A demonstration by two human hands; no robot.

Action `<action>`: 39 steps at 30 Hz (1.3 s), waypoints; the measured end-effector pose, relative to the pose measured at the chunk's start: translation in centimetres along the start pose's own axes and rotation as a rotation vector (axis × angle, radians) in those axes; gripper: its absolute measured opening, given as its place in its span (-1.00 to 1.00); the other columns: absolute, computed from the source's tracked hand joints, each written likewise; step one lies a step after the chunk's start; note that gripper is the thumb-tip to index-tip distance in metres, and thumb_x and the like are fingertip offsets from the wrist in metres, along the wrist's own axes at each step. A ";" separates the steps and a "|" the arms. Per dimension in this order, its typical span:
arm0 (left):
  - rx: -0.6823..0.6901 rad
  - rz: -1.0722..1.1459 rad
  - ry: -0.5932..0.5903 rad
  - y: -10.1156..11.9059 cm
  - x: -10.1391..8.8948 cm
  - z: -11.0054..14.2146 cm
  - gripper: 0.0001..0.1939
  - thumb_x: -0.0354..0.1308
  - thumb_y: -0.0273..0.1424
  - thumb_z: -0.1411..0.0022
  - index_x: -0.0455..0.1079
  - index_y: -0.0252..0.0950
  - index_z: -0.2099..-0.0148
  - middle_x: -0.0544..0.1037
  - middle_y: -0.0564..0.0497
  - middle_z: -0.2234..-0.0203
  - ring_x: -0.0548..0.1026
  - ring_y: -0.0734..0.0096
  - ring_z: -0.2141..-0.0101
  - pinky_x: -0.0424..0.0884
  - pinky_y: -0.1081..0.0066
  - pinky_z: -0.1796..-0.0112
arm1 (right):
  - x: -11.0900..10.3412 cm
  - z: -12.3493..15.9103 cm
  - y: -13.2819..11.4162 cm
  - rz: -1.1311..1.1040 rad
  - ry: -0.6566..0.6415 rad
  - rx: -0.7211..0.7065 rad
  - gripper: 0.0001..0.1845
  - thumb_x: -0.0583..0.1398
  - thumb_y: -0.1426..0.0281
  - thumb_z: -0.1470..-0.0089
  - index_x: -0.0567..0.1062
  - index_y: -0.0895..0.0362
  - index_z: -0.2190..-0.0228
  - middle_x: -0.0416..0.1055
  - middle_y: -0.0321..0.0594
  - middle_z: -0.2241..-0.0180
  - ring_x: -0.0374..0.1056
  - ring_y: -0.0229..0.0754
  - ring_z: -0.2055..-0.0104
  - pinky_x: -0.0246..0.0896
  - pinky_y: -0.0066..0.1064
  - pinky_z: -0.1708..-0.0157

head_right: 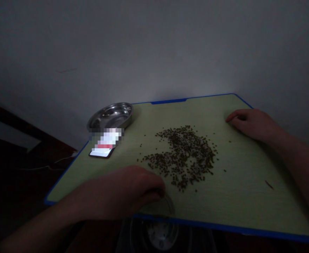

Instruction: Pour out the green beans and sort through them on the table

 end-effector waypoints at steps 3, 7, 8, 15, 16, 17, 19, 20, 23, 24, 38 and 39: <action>0.003 0.023 0.011 0.1 0.0 0.2 -0.85 0.03 -0.46 -0.27 0.43 -0.25 0.25 0.56 0.07 0.38 0.47 0.50 0.36 0.26 0.53 0.38 | 0.0 0.1 -0.1 -0.014 -0.005 0.006 -0.64 0.09 0.19 0.15 0.55 0.04 0.33 0.50 -0.20 0.41 0.39 -0.03 0.36 0.23 -0.24 0.36; -0.024 0.033 0.026 -0.1 0.0 0.4 -0.84 0.02 -0.45 -0.28 0.44 -0.24 0.24 0.56 0.05 0.36 0.47 0.48 0.35 0.26 0.51 0.37 | -0.2 0.3 -0.6 -0.017 -0.012 0.019 -0.67 0.09 0.23 0.15 0.55 0.05 0.36 0.50 -0.19 0.42 0.39 -0.03 0.35 0.23 -0.23 0.35; -0.027 0.037 0.027 -0.2 -0.2 0.4 -0.84 0.01 -0.45 -0.28 0.44 -0.24 0.24 0.56 0.05 0.36 0.46 0.47 0.34 0.26 0.50 0.36 | -0.2 0.4 -0.7 -0.016 -0.014 0.018 -0.67 0.09 0.23 0.14 0.55 0.06 0.36 0.50 -0.19 0.42 0.39 -0.02 0.36 0.23 -0.23 0.35; -0.160 0.024 0.194 -2.9 -3.5 2.7 -0.82 0.00 -0.38 -0.30 0.44 -0.19 0.20 0.54 0.10 0.35 0.46 0.46 0.34 0.24 0.47 0.37 | -0.2 0.4 -0.9 -0.035 -0.020 -0.010 -0.67 0.08 0.23 0.12 0.55 0.07 0.36 0.50 -0.17 0.41 0.39 -0.02 0.37 0.23 -0.21 0.34; -0.190 0.023 0.223 -3.4 -3.8 3.1 -0.81 -0.01 -0.36 -0.31 0.44 -0.19 0.19 0.54 0.10 0.34 0.46 0.46 0.34 0.24 0.47 0.37 | -0.2 0.4 -1.0 -0.042 -0.021 -0.018 -0.67 0.07 0.23 0.12 0.54 0.07 0.36 0.50 -0.17 0.42 0.39 -0.03 0.38 0.23 -0.22 0.34; -0.212 0.019 0.241 -3.6 -3.9 3.4 -0.80 -0.02 -0.35 -0.32 0.44 -0.19 0.19 0.54 0.10 0.35 0.46 0.46 0.36 0.24 0.46 0.38 | -0.2 0.5 -1.1 -0.046 -0.020 -0.023 -0.67 0.07 0.24 0.12 0.54 0.07 0.37 0.50 -0.17 0.43 0.38 -0.04 0.40 0.23 -0.22 0.35; -0.228 -0.013 0.278 -3.5 -3.8 3.6 -0.78 -0.04 -0.32 -0.33 0.43 -0.18 0.19 0.55 0.08 0.35 0.47 0.44 0.35 0.25 0.45 0.37 | -0.2 0.5 -1.3 -0.050 -0.025 -0.027 -0.67 0.07 0.23 0.13 0.54 0.08 0.37 0.49 -0.18 0.46 0.38 -0.05 0.42 0.22 -0.23 0.37; -0.215 -0.031 0.272 -3.0 -3.4 3.3 -0.78 -0.05 -0.35 -0.33 0.43 -0.19 0.21 0.54 0.08 0.37 0.47 0.43 0.37 0.25 0.45 0.39 | -0.2 0.5 -1.4 -0.051 -0.026 -0.026 -0.67 0.07 0.23 0.13 0.55 0.09 0.37 0.48 -0.18 0.48 0.37 -0.05 0.44 0.22 -0.23 0.39; -0.128 -0.089 0.202 -0.8 -1.6 1.4 -0.79 -0.06 -0.44 -0.31 0.40 -0.23 0.29 0.55 0.05 0.37 0.49 0.41 0.36 0.26 0.45 0.41 | -0.3 0.6 -1.7 -0.054 -0.023 -0.031 -0.65 0.07 0.22 0.12 0.55 0.09 0.36 0.48 -0.18 0.48 0.38 -0.05 0.44 0.22 -0.24 0.41; -0.102 -0.123 0.181 0.0 -1.2 0.7 -0.82 -0.03 -0.46 -0.27 0.39 -0.24 0.31 0.55 0.04 0.37 0.50 0.38 0.37 0.27 0.43 0.41 | -0.3 0.6 -1.7 -0.055 -0.020 -0.035 -0.65 0.07 0.23 0.12 0.55 0.10 0.36 0.49 -0.18 0.47 0.38 -0.05 0.44 0.23 -0.25 0.40; -0.132 -0.401 0.292 -1.4 -4.0 -4.9 -0.82 -0.04 -0.39 -0.26 0.38 -0.28 0.30 0.54 -0.08 0.46 0.51 0.25 0.44 0.29 0.37 0.48 | 0.0 0.6 -1.8 -0.082 -0.028 -0.084 -0.65 0.06 0.22 0.10 0.54 0.10 0.36 0.48 -0.21 0.51 0.37 -0.08 0.48 0.23 -0.27 0.44; -0.154 -0.407 0.301 -2.1 -4.4 -5.1 -0.80 -0.04 -0.37 -0.27 0.39 -0.29 0.30 0.54 -0.09 0.45 0.51 0.25 0.43 0.29 0.37 0.47 | 0.0 0.6 -1.9 -0.086 -0.030 -0.085 -0.64 0.06 0.21 0.10 0.54 0.10 0.36 0.47 -0.21 0.52 0.37 -0.08 0.49 0.23 -0.27 0.45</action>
Point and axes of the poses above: each hand's wrist, its own z-axis away from the middle knuckle, its own x-axis out of the palm, y = z × x, the point moved 10 cm from there along -z, towards the middle knuckle
